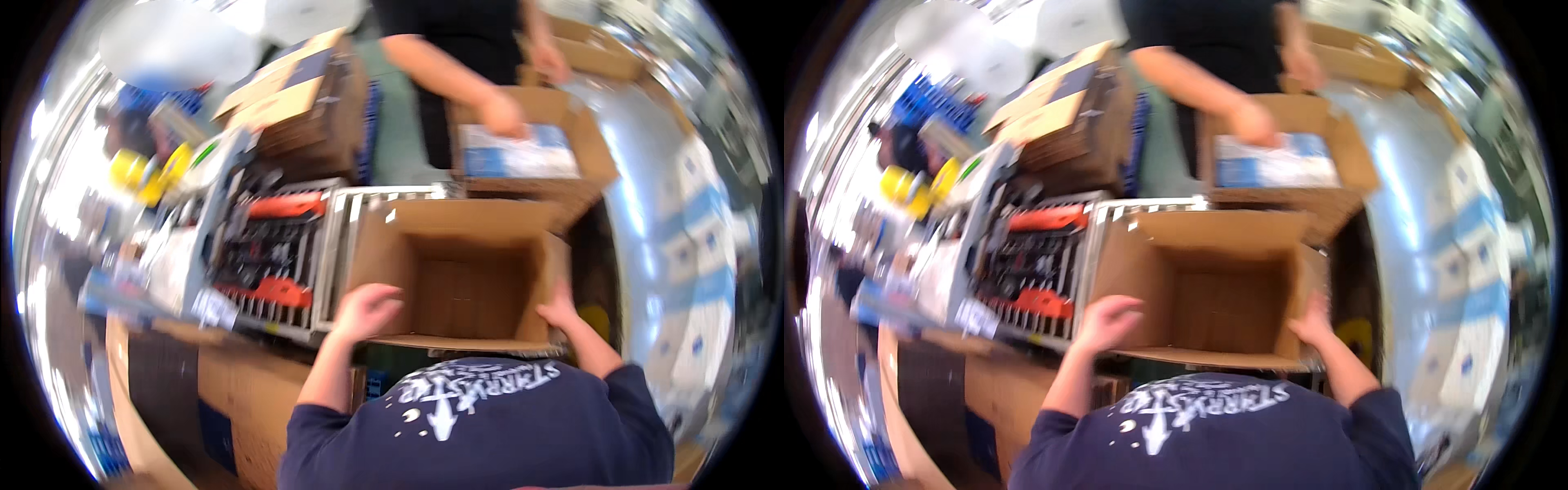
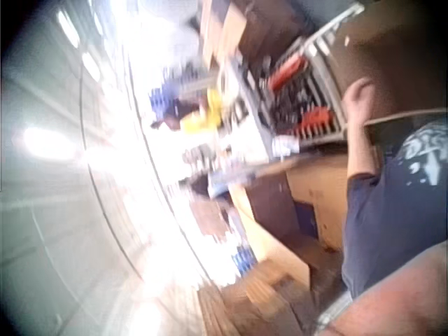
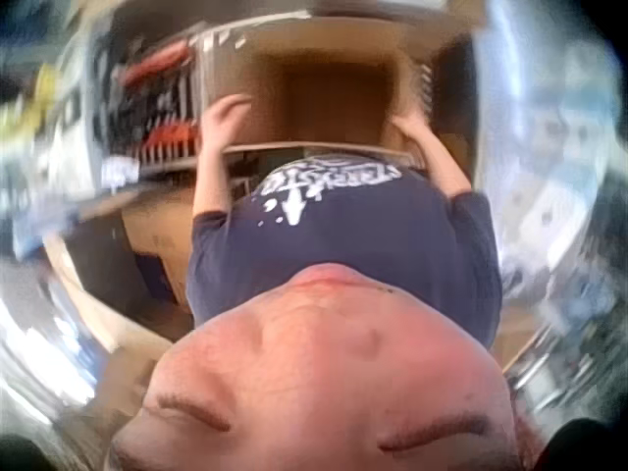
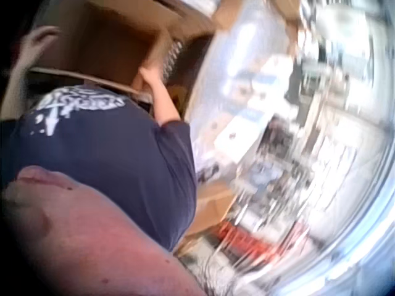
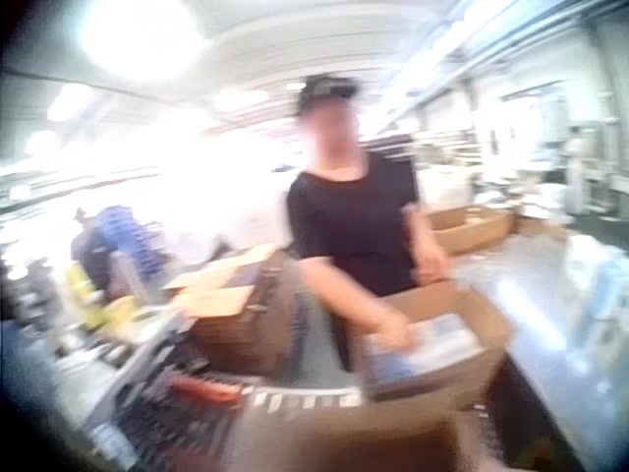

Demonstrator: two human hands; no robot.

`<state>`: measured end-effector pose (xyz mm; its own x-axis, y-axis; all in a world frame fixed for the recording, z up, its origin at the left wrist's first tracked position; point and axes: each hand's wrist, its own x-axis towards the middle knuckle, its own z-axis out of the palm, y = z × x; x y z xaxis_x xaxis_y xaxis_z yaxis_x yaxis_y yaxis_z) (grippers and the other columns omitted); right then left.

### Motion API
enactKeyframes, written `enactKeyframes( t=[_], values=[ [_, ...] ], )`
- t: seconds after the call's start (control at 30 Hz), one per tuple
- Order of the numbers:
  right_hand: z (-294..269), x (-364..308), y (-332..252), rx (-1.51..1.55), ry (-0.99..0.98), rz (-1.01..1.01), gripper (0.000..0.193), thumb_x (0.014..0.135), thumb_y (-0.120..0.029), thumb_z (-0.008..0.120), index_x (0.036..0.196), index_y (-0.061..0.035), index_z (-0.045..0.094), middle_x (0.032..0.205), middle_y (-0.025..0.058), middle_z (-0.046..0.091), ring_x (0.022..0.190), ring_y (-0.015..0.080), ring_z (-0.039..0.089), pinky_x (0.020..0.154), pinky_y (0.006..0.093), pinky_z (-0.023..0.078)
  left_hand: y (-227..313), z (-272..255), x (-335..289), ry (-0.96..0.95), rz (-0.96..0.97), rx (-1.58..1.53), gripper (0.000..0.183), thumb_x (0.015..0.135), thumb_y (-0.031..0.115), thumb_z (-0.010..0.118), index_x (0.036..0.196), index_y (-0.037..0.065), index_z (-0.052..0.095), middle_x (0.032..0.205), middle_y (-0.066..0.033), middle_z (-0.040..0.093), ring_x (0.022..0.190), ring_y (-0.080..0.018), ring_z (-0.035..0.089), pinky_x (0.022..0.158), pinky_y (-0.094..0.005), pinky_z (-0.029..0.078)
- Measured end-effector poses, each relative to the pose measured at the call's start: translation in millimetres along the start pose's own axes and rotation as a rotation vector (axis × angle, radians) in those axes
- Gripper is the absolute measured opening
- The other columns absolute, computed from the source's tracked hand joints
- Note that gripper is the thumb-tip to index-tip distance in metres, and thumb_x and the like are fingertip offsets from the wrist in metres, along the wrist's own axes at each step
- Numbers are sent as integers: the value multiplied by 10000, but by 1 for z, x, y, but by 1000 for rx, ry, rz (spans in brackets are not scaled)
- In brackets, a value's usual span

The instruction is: The person packs boxes with blue and white product packages, places the filled boxes onto a conveyor belt for sealing, and prepares new cardboard boxes for packing.

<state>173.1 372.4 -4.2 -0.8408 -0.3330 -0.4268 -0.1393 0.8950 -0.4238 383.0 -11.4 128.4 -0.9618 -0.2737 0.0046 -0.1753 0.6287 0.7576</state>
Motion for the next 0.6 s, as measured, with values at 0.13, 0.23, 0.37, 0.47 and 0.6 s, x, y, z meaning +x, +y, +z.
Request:
enactKeyframes(
  t=[0.13,0.23,0.37,0.47,0.6],
  values=[
    [4,3,-16,437,-243,-117,977,664,-159,642,1422,66,68,1377,313,315,1289,384,334,1076,360,288,-71,-25,-1,619,-348,-885,222,842,86,622,1057,43,586,914,-95,630,810,-199,609,768,-312,508],
    [2,21,36,369,-157,-174,895,688,-172,627,1425,15,154,1256,285,473,1174,366,475,986,373,390,-89,29,-4,493,-571,-692,349,813,176,661,1099,59,498,904,-90,583,846,-205,585,754,-326,501],
    [-142,-12,36,-140,-98,-162,596,750,-225,597,1308,-75,452,1097,207,606,1016,335,583,869,417,464,-70,161,10,95,-206,247,1062,629,413,772,1428,5,206,1429,-275,231,1293,-433,224,1074,-488,209],
    [-242,-19,79,6,332,-29,380,788,-310,589,1102,-96,606,984,169,641,923,338,610,804,428,486,-24,207,28,-41,-187,266,1069,630,356,749,1437,3,143,1456,-263,176,1296,-448,201,1075,-490,209],
    [-365,15,183,-333,645,216,626,775,-480,620,1252,-93,503,1186,204,539,1162,354,480,918,428,443,-15,206,42,-174,-196,395,1094,651,340,718,1436,-18,44,1461,-268,159,1295,-447,214,1079,-480,211]
  ],
)
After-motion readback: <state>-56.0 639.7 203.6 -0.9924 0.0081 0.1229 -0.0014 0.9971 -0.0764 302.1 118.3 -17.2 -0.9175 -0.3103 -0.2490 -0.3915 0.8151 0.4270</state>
